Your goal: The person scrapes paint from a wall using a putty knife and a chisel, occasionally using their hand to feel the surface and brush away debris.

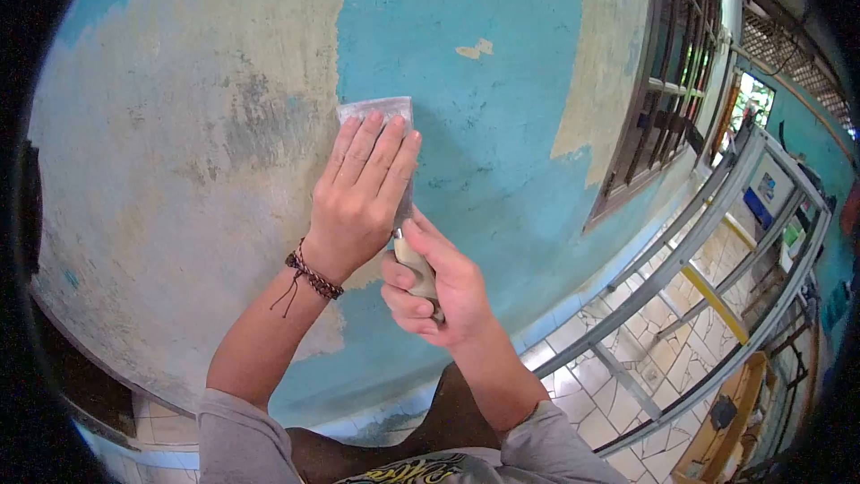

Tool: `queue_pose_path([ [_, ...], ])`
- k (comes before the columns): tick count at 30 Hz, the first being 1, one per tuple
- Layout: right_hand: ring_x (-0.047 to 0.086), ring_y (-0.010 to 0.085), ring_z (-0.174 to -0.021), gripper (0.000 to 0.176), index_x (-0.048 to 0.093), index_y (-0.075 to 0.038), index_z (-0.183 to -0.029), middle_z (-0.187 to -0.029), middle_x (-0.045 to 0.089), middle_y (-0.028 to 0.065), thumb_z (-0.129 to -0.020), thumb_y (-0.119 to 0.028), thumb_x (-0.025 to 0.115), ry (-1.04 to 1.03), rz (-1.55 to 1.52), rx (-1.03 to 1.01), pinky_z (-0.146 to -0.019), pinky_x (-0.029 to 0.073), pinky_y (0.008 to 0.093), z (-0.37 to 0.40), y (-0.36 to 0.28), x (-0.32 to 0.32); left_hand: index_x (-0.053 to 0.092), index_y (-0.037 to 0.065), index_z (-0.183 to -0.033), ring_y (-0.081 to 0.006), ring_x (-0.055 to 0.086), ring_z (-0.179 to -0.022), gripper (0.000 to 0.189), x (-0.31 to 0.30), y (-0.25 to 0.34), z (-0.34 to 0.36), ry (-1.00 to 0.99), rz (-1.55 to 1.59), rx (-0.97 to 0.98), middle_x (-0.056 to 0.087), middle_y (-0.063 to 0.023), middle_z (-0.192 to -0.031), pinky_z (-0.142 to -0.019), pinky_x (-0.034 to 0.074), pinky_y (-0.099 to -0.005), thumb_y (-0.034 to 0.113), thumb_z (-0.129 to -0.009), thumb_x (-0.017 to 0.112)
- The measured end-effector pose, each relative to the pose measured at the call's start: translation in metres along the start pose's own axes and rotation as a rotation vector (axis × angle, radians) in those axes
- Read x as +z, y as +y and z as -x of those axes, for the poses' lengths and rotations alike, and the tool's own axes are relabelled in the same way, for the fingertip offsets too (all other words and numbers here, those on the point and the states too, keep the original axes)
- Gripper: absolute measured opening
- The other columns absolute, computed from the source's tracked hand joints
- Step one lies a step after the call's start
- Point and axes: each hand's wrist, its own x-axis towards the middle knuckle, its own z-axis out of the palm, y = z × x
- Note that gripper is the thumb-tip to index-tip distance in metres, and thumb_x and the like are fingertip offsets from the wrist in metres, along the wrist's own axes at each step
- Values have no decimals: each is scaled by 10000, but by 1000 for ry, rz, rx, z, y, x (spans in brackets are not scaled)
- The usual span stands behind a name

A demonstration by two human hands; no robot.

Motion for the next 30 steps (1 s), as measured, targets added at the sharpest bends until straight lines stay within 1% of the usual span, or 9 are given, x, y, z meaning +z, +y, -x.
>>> queue_pose_path([
  [6,352,90,-401,335,373,-289,-1378,-706,451,14,-1047,-338,360,-95,-40,21,-286,274,217,-2,-14,1,633,6,-1190,-337,567,-1185,373,0,-7,-11,8,-19,12,620,-162,-1232,-1042,436,-478,113,-834,599],
  [9,357,90,-403,354,357,-304,-1398,-708,455,12,-1046,-345,363,-24,-7,-4,-288,279,219,-1,-3,4,631,9,-1193,-334,565,-1190,372,0,-1,-5,1,10,-10,617,-157,-1240,-1043,435,-476,108,-837,597],
  [12,361,88,-408,371,343,-313,-1415,-712,461,13,-1046,-345,367,-83,-17,13,-286,282,225,-3,-6,2,628,10,-1196,-334,563,-1193,371,0,-9,-9,29,-8,18,612,-158,-1246,-1043,433,-475,101,-839,597],
  [15,361,88,-406,374,345,-319,-1415,-709,460,11,-1044,-357,374,-134,-37,-28,-289,286,222,-18,-19,14,629,12,-1196,-338,561,-1194,371,-1,-18,-31,44,2,14,609,-159,-1251,-1044,432,-477,99,-838,598],
  [17,360,87,-403,378,344,-320,-1417,-703,460,10,-1042,-355,379,-95,-41,-16,-288,288,219,-12,-18,17,630,13,-1197,-345,563,-1188,377,-3,-18,-35,47,5,9,610,-160,-1248,-1044,433,-482,99,-832,596],
  [20,359,87,-398,368,356,-319,-1404,-696,460,9,-1040,-359,389,-49,-13,12,-287,289,216,-1,-5,7,621,10,-1204,-346,569,-1177,389,-3,-6,-7,2,-7,27,613,-160,-1239,-1043,433,-480,98,-827,593],
  [21,358,87,-397,363,362,-318,-1398,-694,460,8,-1039,-362,392,-36,2,22,-287,289,215,0,-1,5,620,5,-1203,-348,569,-1178,398,-4,-4,-5,18,14,22,615,-161,-1234,-1045,431,-481,93,-816,592],
  [26,357,84,-399,302,411,-304,-1329,-694,462,5,-1035,-373,399,-39,-13,6,-284,281,217,-4,-18,15,629,4,-1193,-348,557,-1195,396,-3,-11,-23,31,31,2,613,-162,-1236,-1050,427,-482,88,-809,581],
  [30,353,79,-402,279,427,-299,-1301,-694,462,2,-1036,-377,397,-20,29,7,-281,276,216,2,-4,9,621,5,-1202,-345,553,-1196,400,-2,-4,-6,26,4,14,614,-160,-1235,-1055,423,-475,91,-814,573],
])
